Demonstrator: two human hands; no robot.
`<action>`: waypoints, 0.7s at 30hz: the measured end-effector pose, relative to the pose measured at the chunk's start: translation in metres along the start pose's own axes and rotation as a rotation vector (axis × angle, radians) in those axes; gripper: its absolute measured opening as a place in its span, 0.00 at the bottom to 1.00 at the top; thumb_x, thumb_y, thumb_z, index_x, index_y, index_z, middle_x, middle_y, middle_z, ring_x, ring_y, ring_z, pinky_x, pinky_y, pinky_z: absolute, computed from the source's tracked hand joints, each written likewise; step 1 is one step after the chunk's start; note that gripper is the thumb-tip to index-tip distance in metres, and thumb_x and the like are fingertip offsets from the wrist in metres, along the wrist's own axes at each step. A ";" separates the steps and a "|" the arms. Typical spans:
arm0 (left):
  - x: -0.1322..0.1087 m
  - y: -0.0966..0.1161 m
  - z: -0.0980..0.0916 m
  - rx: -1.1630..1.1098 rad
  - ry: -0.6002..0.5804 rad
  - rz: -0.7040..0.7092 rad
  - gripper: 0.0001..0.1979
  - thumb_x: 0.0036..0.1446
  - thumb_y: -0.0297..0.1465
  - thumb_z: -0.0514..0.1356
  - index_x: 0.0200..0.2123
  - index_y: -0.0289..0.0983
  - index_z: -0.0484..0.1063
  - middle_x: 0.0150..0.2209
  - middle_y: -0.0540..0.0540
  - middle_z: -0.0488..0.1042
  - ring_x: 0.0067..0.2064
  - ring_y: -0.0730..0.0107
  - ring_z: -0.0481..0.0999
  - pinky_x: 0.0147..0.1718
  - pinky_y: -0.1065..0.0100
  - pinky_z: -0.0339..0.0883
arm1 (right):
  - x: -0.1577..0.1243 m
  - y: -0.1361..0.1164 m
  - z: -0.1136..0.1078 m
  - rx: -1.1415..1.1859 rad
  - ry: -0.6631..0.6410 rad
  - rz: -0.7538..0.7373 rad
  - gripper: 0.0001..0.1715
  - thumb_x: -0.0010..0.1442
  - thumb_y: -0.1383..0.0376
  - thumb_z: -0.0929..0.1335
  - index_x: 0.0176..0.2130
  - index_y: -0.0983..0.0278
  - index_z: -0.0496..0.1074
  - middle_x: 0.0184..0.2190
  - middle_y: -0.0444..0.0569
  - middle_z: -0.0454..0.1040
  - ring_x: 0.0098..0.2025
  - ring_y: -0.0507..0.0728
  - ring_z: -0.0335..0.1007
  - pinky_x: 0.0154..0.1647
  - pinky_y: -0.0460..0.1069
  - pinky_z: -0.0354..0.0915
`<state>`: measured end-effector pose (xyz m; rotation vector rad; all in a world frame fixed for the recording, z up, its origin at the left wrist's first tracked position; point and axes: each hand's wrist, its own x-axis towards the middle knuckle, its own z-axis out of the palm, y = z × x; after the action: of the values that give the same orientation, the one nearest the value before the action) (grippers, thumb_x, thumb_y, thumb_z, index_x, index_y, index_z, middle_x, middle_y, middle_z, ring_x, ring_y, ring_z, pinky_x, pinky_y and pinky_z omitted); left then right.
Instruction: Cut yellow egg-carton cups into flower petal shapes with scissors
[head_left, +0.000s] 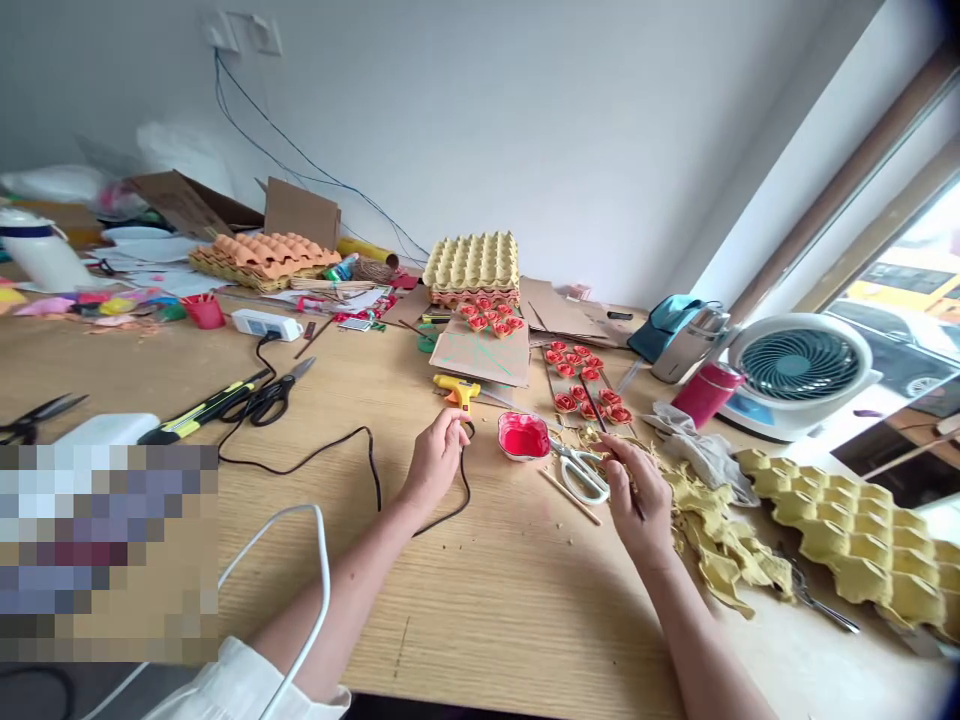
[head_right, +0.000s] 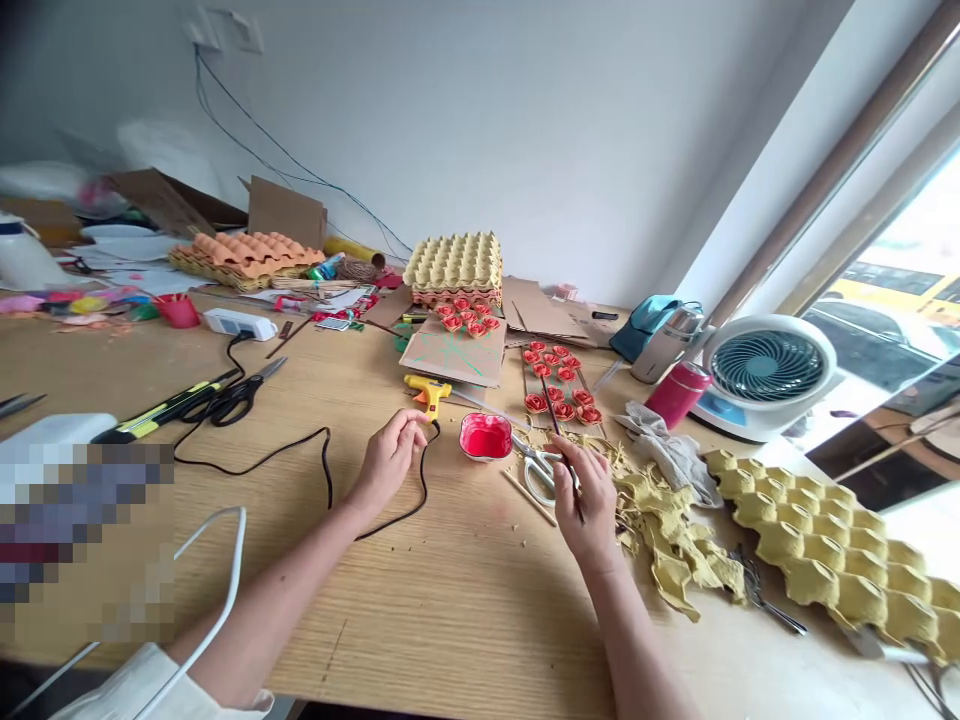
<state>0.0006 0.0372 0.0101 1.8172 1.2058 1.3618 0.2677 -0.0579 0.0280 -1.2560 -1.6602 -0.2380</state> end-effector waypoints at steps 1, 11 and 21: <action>0.000 -0.001 0.000 0.006 0.005 0.000 0.16 0.67 0.37 0.46 0.40 0.39 0.71 0.26 0.50 0.73 0.29 0.69 0.73 0.32 0.70 0.64 | 0.000 -0.002 0.000 -0.002 -0.020 -0.015 0.16 0.69 0.65 0.61 0.53 0.61 0.69 0.42 0.50 0.79 0.42 0.59 0.73 0.48 0.56 0.63; 0.002 -0.007 -0.001 0.021 -0.005 -0.006 0.14 0.64 0.38 0.50 0.33 0.38 0.72 0.26 0.49 0.74 0.30 0.67 0.74 0.32 0.69 0.65 | -0.007 -0.026 0.008 -0.101 -0.240 -0.182 0.08 0.68 0.70 0.60 0.41 0.62 0.67 0.33 0.48 0.73 0.36 0.57 0.68 0.46 0.55 0.59; 0.004 -0.006 -0.002 0.037 -0.024 0.009 0.16 0.64 0.41 0.49 0.34 0.39 0.72 0.27 0.48 0.74 0.30 0.66 0.74 0.32 0.68 0.65 | -0.010 -0.026 0.010 -0.119 -0.250 -0.100 0.14 0.70 0.66 0.60 0.52 0.62 0.66 0.45 0.52 0.76 0.47 0.59 0.70 0.51 0.56 0.57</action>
<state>-0.0024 0.0431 0.0075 1.8611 1.2201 1.3271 0.2405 -0.0688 0.0254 -1.3357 -1.9501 -0.2513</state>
